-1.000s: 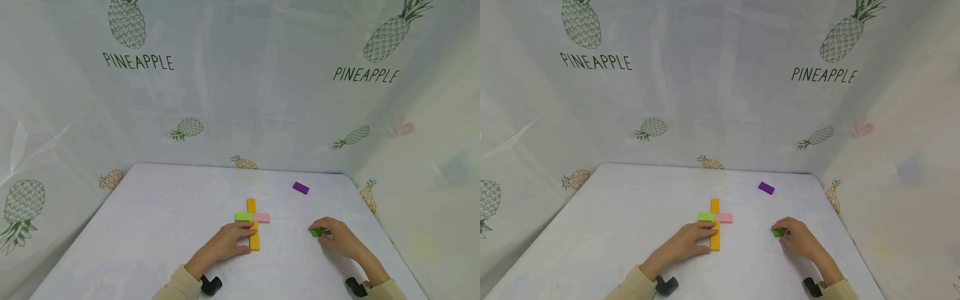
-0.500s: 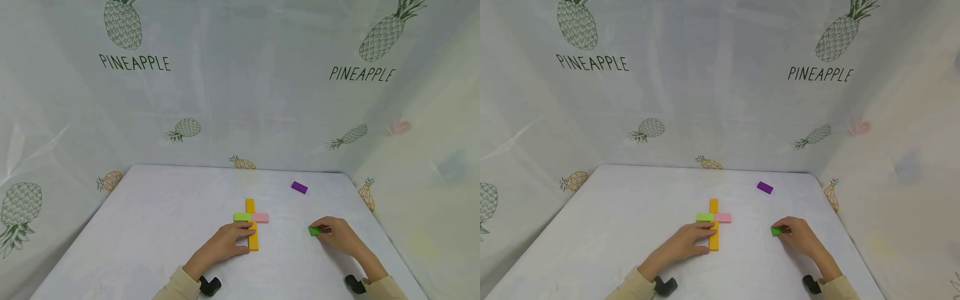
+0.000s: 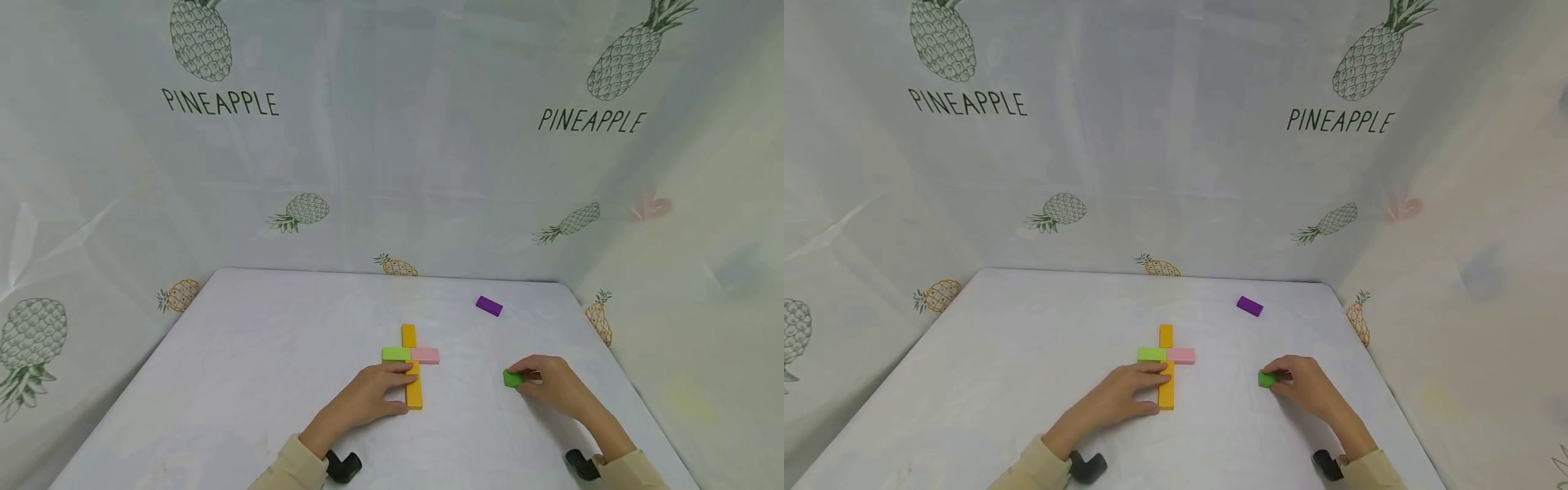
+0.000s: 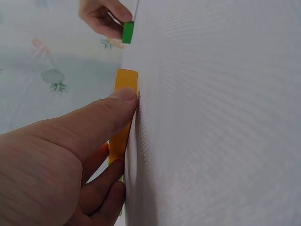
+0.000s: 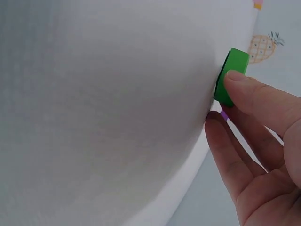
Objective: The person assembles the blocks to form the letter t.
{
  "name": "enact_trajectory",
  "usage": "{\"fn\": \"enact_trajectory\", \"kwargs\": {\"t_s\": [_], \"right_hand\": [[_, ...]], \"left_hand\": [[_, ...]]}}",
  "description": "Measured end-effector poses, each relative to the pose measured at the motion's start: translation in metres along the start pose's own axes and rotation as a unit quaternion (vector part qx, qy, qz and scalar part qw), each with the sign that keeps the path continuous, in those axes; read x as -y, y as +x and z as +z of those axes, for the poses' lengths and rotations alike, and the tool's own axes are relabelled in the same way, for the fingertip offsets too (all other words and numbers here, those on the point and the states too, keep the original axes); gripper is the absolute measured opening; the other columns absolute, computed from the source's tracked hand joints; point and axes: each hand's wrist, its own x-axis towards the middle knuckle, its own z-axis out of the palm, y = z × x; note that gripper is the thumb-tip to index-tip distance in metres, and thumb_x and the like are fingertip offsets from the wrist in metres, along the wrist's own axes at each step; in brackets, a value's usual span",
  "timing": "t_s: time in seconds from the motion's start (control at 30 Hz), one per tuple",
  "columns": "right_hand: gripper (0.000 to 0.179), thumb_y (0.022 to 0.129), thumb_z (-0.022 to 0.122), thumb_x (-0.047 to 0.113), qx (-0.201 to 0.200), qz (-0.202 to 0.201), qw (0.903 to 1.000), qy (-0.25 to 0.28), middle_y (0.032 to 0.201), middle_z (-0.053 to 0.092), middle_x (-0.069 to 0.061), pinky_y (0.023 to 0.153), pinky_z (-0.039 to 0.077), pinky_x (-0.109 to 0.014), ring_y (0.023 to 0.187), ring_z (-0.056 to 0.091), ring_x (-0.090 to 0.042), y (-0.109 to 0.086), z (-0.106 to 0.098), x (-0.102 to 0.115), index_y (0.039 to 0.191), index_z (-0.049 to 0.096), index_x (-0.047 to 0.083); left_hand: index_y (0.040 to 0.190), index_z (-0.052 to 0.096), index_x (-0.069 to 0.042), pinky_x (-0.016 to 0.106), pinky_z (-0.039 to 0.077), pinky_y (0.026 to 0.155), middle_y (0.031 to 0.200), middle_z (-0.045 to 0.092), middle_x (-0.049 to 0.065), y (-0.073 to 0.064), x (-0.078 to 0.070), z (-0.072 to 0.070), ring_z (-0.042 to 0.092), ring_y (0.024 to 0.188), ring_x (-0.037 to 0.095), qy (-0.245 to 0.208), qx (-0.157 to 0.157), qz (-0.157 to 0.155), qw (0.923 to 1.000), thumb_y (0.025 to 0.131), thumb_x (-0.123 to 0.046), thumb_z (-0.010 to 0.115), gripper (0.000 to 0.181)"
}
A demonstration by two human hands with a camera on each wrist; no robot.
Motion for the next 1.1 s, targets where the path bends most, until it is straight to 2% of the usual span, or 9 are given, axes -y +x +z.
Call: {"fn": "enact_trajectory", "kwargs": {"t_s": [0.1,0.33,0.67,0.9,1.1], "right_hand": [[0.027,0.085,0.087,0.002,0.000,0.000,1.0000,-0.007,0.109,0.077,0.002,0.086,0.064,-0.033,0.100,0.074,-0.019,-0.001,0.003,0.001,0.109,0.081,0.014],[0.028,0.084,0.088,0.004,-0.001,-0.031,0.9994,-0.013,0.106,0.077,0.005,0.083,0.063,-0.027,0.095,0.072,-0.014,-0.003,0.010,0.016,0.109,0.081,0.013],[0.028,0.081,0.090,0.003,-0.006,-0.034,0.9992,-0.022,0.103,0.077,0.007,0.080,0.062,-0.026,0.091,0.071,-0.008,-0.005,0.028,0.042,0.106,0.082,0.014],[0.028,0.080,0.091,0.003,-0.009,-0.055,0.9984,-0.011,0.101,0.078,0.005,0.076,0.062,-0.025,0.088,0.069,-0.007,-0.009,0.040,0.060,0.105,0.082,0.011],[0.028,0.079,0.092,0.004,-0.009,-0.037,0.9993,-0.008,0.100,0.077,0.005,0.076,0.061,-0.023,0.087,0.069,-0.006,-0.012,0.050,0.072,0.104,0.082,0.011]], "left_hand": [[0.148,0.065,-0.020,0.045,0.045,0.119,0.159,0.054,-0.006,0.000,0.000,0.000,0.051,0.146,0.021,0.000,0.000,0.000,1.0000,0.094,-0.031,0.084,0.058],[0.148,0.065,-0.020,0.045,0.044,0.120,0.160,0.053,-0.006,0.001,-0.001,-0.001,0.050,0.147,0.021,-0.001,0.002,-0.001,1.0000,0.095,-0.032,0.083,0.058],[0.148,0.065,-0.020,0.045,0.044,0.119,0.160,0.053,-0.006,0.001,-0.001,-0.002,0.051,0.147,0.021,-0.005,0.006,-0.004,1.0000,0.095,-0.031,0.083,0.058],[0.148,0.065,-0.021,0.046,0.044,0.119,0.159,0.054,-0.006,0.000,-0.002,-0.003,0.051,0.147,0.021,-0.007,0.006,-0.004,0.9999,0.095,-0.031,0.083,0.058],[0.148,0.065,-0.019,0.046,0.045,0.119,0.160,0.054,-0.005,0.000,-0.002,-0.003,0.051,0.147,0.021,-0.008,0.005,0.001,1.0000,0.094,-0.030,0.083,0.058]]}}
